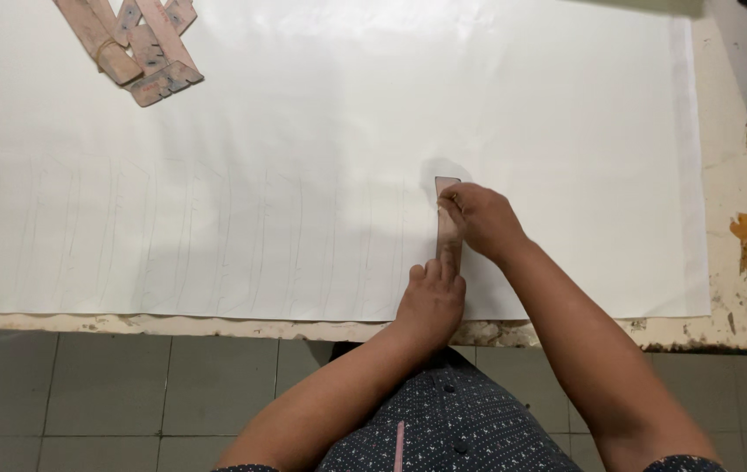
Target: The person uses a curved wooden template and a pencil to trace repeated curved lines on a large white sheet laid on a table. They reposition the template multiple times to create a series of parallel curves across the sheet.
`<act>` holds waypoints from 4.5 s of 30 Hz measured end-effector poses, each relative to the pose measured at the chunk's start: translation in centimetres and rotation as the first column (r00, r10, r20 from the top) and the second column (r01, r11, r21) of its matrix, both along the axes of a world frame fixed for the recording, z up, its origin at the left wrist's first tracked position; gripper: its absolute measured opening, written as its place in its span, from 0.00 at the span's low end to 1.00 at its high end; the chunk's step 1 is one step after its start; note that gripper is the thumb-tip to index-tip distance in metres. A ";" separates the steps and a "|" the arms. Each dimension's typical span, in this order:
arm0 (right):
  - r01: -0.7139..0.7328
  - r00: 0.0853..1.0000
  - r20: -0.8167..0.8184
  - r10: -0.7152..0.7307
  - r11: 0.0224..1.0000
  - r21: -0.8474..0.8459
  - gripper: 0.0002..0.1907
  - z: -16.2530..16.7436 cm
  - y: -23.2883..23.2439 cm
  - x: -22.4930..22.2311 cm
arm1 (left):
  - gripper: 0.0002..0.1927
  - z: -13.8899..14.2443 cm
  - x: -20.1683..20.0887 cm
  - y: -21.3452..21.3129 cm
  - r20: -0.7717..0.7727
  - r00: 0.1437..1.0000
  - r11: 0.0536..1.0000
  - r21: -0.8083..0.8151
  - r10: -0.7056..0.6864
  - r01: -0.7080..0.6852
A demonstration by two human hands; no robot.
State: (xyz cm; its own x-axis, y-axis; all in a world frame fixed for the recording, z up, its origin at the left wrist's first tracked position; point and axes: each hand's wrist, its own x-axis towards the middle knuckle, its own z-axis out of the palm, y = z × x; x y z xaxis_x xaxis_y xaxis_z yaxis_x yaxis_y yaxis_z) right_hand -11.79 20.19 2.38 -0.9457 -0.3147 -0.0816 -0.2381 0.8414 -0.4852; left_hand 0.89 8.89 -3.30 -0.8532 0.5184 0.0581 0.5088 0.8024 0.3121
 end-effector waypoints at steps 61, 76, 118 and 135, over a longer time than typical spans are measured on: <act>-0.059 0.998 0.019 0.065 0.967 -0.249 0.08 -2.9 3.5 17.6 | 0.20 1.2 -5.6 -3.0 0.289 0.957 0.997 0.071 -0.015 -0.006; 0.043 0.999 0.025 -0.039 0.986 -0.160 0.11 -2.7 3.4 15.4 | 0.14 1.4 -6.0 -3.1 0.306 0.952 0.998 0.061 0.012 -0.033; -0.020 0.995 -0.096 0.014 0.998 -0.061 0.12 -2.7 2.3 9.8 | 0.15 1.4 -6.6 -3.5 0.435 0.899 0.977 0.172 0.040 -0.126; 0.111 0.993 -0.037 -0.109 0.990 0.084 0.23 -6.5 4.5 8.5 | 0.20 -2.7 1.5 -8.8 -0.155 0.960 0.973 0.050 0.232 -0.227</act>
State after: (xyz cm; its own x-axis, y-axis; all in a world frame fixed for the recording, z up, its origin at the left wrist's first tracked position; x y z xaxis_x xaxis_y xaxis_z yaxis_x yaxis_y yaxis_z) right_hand -3.32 24.65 -4.12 -0.9767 -0.2017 -0.0727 -0.1561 0.9013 -0.4041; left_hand 2.40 0.11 -5.98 -0.9274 0.3057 0.2156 0.3574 0.8943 0.2694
